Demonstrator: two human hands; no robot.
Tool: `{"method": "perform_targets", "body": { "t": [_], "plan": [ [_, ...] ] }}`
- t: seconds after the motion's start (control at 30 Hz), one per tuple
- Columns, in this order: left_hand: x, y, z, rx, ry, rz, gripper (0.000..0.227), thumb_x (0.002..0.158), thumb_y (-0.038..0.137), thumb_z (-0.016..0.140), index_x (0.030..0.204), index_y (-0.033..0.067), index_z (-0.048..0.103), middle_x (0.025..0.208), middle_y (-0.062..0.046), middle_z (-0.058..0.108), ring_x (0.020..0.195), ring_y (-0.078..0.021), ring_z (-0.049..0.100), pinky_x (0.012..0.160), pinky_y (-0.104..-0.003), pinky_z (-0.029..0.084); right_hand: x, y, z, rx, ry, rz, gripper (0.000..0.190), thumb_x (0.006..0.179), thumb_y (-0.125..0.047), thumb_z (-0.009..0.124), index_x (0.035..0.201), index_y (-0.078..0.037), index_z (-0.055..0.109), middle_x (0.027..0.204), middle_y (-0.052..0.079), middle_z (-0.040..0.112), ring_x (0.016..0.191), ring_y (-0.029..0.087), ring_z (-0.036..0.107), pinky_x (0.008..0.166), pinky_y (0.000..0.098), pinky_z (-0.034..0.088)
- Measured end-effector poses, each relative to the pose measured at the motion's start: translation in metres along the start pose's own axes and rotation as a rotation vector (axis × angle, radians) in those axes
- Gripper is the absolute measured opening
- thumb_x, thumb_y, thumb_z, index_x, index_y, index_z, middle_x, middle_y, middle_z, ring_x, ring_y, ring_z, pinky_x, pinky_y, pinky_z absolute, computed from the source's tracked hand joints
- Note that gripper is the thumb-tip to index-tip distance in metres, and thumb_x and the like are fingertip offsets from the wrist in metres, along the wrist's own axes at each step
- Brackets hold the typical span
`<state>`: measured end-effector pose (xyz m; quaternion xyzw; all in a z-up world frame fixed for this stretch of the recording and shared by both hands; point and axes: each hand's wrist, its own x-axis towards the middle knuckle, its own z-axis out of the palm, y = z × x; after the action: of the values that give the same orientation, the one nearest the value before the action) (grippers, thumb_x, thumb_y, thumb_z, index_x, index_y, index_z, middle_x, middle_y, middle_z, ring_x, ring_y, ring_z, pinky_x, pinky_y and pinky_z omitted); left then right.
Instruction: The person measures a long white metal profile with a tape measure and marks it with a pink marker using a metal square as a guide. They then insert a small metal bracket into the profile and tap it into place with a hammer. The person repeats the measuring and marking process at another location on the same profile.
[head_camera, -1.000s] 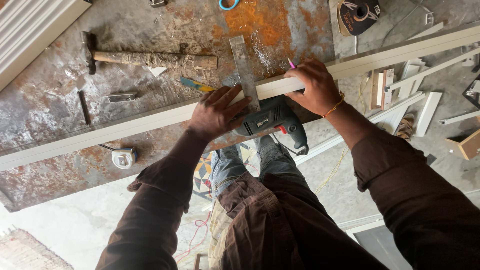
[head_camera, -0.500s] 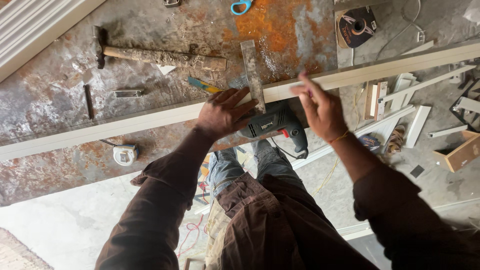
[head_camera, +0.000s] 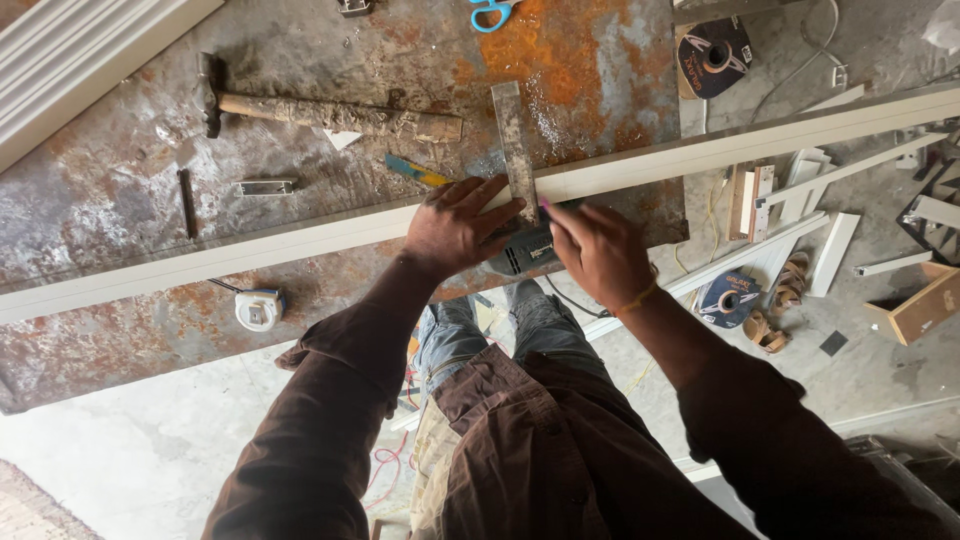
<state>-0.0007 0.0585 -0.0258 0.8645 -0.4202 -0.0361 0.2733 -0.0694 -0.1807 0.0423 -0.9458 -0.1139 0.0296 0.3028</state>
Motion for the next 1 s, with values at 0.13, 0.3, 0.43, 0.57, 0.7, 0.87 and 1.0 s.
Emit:
{"method": "perform_targets", "body": {
  "t": [0.13,0.3,0.43,0.57,0.7,0.87,1.0],
  "plan": [
    [-0.001,0.0,0.003,0.031,-0.004,0.003,0.049,0.089,0.052,0.076,0.131,0.026,0.07,0.144,-0.008,0.059,0.125,-0.0262,0.064,0.103,-0.045,0.054,-0.011,-0.006,-0.013,-0.018,-0.026,-0.031,0.019,0.099,-0.012,0.07,0.116,-0.007,0.073,0.081,0.006,0.068,0.066,0.015,0.062,0.06,0.031,0.051],
    [-0.002,-0.002,0.006,0.039,0.004,0.01,0.048,0.091,0.052,0.075,0.13,0.0255,0.072,0.143,-0.008,0.062,0.124,-0.0252,0.065,0.103,-0.044,0.055,0.012,0.001,-0.001,-0.094,0.156,-0.024,0.025,0.102,-0.01,0.069,0.127,-0.008,0.073,0.078,0.006,0.065,0.066,0.018,0.059,0.06,0.034,0.05],
    [-0.002,-0.004,0.009,0.026,0.001,0.03,0.05,0.089,0.052,0.075,0.13,0.0243,0.072,0.142,-0.01,0.063,0.122,-0.0252,0.065,0.102,-0.044,0.055,0.001,0.004,0.013,-0.022,0.016,0.042,0.032,0.1,-0.013,0.069,0.131,-0.004,0.072,0.066,0.002,0.063,0.054,0.016,0.055,0.049,0.0302,0.048],
    [-0.002,-0.004,0.011,0.025,-0.003,0.014,0.047,0.092,0.052,0.077,0.13,0.0253,0.071,0.144,-0.009,0.062,0.124,-0.0255,0.065,0.103,-0.045,0.055,-0.038,0.012,-0.003,0.075,-0.012,0.021,0.016,0.103,-0.018,0.063,0.115,-0.011,0.07,0.085,0.004,0.074,0.062,0.01,0.063,0.056,0.0248,0.052],
    [-0.003,-0.003,0.006,0.007,-0.02,-0.012,0.049,0.088,0.048,0.079,0.131,0.0267,0.07,0.145,-0.008,0.061,0.126,-0.0277,0.064,0.105,-0.046,0.055,-0.039,0.042,-0.035,0.157,0.093,0.268,0.023,0.112,-0.014,0.054,0.128,-0.008,0.069,0.092,0.007,0.077,0.079,0.015,0.076,0.07,0.0282,0.062],
    [0.002,-0.001,-0.002,-0.031,-0.055,0.001,0.052,0.086,0.044,0.081,0.133,0.0259,0.069,0.146,-0.009,0.06,0.127,-0.0314,0.062,0.106,-0.046,0.053,-0.006,0.091,-0.068,-0.104,0.117,-0.007,0.027,0.104,-0.008,0.065,0.131,-0.012,0.069,0.123,0.011,0.076,0.108,0.025,0.074,0.097,0.0353,0.061],
    [0.003,-0.001,-0.004,-0.045,-0.079,-0.006,0.056,0.082,0.041,0.083,0.133,0.0251,0.069,0.145,-0.01,0.061,0.127,-0.0331,0.062,0.107,-0.046,0.053,0.008,0.111,-0.066,-0.296,-0.016,-0.225,0.059,0.078,-0.022,0.085,0.132,-0.005,0.067,0.131,0.012,0.071,0.12,0.028,0.067,0.104,0.0409,0.054]
  ]
}}
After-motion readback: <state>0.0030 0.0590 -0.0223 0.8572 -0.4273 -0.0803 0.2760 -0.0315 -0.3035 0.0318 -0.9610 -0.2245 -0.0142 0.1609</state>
